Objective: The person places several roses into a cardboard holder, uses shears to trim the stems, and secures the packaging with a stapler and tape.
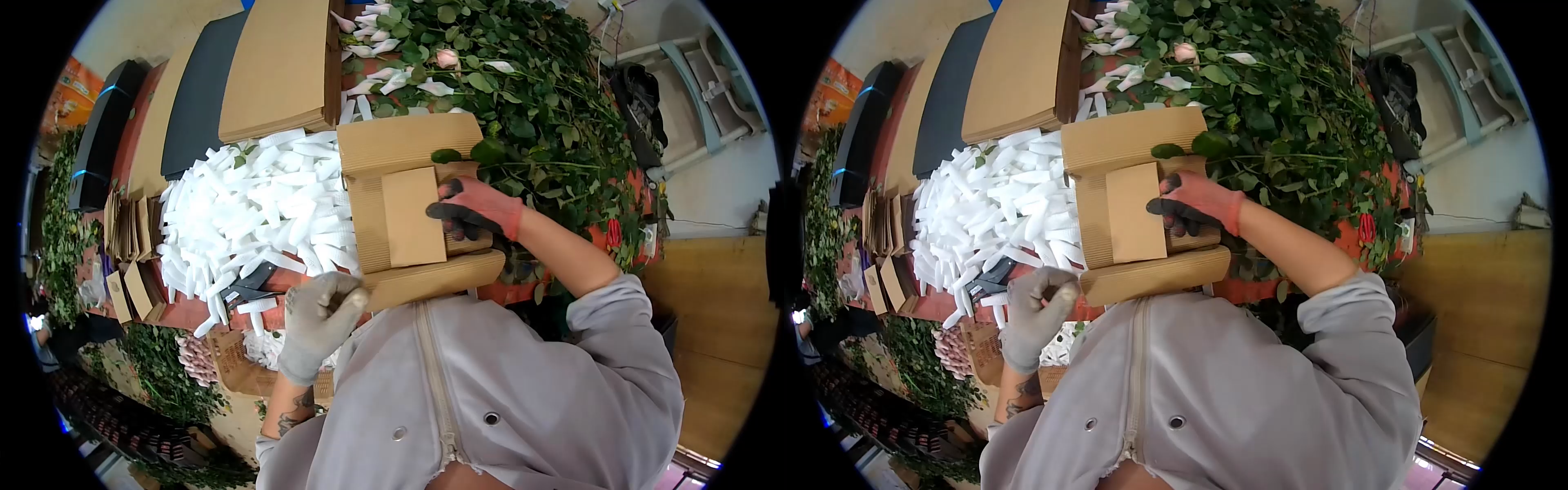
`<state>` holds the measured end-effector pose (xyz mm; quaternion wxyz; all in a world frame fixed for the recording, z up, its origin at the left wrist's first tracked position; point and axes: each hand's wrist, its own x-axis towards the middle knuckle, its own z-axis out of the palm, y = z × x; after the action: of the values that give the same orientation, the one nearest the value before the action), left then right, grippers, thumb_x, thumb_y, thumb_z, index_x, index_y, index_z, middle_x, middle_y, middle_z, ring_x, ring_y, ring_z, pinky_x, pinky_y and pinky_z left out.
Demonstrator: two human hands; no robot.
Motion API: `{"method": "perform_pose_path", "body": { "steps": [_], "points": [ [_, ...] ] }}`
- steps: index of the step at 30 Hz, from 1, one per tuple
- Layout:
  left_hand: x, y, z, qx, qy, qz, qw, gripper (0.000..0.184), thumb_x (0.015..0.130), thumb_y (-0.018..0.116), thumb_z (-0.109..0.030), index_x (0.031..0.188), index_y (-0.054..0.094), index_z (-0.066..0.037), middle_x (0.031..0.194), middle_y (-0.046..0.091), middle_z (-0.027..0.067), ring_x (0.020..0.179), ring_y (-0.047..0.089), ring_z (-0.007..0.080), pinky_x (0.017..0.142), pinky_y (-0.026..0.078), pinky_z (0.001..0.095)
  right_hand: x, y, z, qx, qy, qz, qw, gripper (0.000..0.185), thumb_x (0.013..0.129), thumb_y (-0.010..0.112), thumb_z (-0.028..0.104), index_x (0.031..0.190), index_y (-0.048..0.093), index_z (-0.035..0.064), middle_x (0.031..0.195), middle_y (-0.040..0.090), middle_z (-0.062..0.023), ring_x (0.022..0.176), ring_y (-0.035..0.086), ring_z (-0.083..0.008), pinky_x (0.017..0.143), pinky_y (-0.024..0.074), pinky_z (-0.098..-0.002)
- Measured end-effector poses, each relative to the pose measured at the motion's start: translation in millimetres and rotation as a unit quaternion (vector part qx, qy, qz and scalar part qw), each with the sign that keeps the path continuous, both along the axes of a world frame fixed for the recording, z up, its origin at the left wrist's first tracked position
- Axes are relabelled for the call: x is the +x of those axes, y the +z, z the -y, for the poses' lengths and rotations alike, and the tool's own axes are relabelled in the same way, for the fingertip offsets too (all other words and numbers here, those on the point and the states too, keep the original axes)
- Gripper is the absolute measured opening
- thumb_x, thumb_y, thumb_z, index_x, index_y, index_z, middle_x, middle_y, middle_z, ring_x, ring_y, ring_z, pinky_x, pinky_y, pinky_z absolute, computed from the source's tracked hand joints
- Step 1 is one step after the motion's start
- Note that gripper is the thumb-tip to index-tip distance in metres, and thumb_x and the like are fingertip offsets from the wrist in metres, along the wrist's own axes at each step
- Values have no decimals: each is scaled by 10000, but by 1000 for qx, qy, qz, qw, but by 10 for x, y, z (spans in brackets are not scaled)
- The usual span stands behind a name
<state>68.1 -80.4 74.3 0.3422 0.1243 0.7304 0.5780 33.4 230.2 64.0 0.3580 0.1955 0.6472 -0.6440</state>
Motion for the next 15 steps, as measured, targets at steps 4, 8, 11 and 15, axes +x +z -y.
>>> {"method": "perform_pose_path", "body": {
  "steps": [4,8,11,15],
  "points": [
    [-145,101,-398,-100,-81,-399,908,414,749,643,-349,1019,610,-37,1040,602,152,1026,549,311,886,424,417,-69,-117,181,129,45,-19,990,197,817,601,225,846,544,38,617,549,-39,456,546,-133,345,394,-249],
    [-213,-138,-538,-122,-138,-469,864,493,710,660,-383,1054,605,-34,1184,523,189,1159,442,363,959,356,461,-10,-135,317,262,142,-121,947,314,805,564,327,861,573,18,646,597,-106,470,588,-212,454,477,-339],
    [-312,-156,-664,-145,-179,-489,841,524,686,664,-424,1021,616,-24,1190,514,193,1118,471,373,935,385,447,-37,-199,241,432,319,-190,822,395,799,530,431,981,585,85,888,632,-132,730,637,-263,707,493,-379],
    [-415,89,-771,-212,-245,-444,835,491,715,645,-425,1044,620,-60,1175,511,173,1086,478,360,916,389,437,29,364,-94,458,262,-397,751,325,789,559,401,997,598,155,915,648,-90,820,618,-261,767,476,-376]
  ]
}}
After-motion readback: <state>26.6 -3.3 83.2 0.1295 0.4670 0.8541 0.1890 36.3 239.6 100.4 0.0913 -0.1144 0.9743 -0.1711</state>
